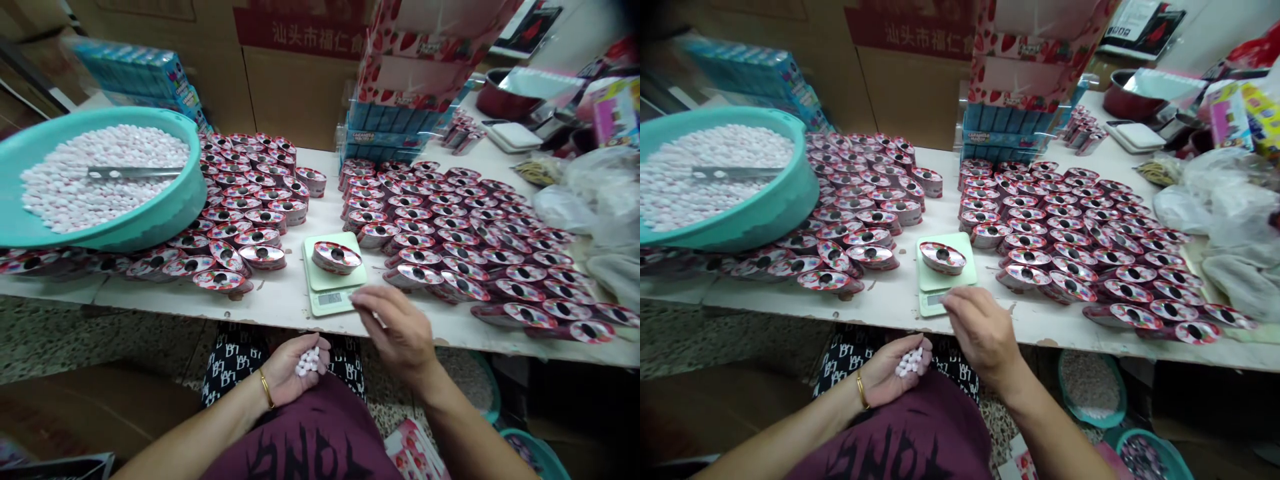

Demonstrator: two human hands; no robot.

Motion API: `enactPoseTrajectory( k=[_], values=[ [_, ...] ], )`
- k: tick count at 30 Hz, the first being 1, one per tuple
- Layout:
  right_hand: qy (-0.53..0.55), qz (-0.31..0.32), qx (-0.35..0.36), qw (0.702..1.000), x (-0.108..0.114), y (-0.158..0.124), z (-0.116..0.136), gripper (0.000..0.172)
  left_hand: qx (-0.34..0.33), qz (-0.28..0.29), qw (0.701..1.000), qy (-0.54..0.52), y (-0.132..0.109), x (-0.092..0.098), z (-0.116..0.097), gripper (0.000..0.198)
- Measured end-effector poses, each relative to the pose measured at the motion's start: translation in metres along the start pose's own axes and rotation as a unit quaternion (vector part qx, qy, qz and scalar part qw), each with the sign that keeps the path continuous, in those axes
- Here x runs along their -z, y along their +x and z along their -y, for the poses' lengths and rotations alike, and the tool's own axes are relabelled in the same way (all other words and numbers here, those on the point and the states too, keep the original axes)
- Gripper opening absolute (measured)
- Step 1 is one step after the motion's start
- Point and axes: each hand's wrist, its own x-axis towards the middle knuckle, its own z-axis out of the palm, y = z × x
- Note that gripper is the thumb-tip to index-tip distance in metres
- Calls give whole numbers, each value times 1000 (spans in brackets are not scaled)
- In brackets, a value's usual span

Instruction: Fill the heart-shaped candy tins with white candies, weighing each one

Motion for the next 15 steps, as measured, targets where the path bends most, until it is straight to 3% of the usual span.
enactPoseTrajectory(
  k=[3, 5, 9, 11, 15],
  values=[
    [7, -82, -19, 996, 14, 15, 2, 22, -1, 8, 1000, -11, -1, 3, 0, 20],
    [35, -83, -24, 996, 15, 18, 8, 21, -3, 25, 999, -24, -2, 4, -1, 21],
    [72, 81, 19, 994, -4, 12, 18, 23, -14, 56, 997, -58, -5, 3, -5, 28],
    [6, 102, 28, 994, -17, 12, 10, 29, -23, 52, 996, -65, -6, 1, -6, 27],
    [-153, 18, -32, 987, -38, 27, -27, 44, -59, 29, 997, -44, -11, 3, -8, 20]
  ],
)
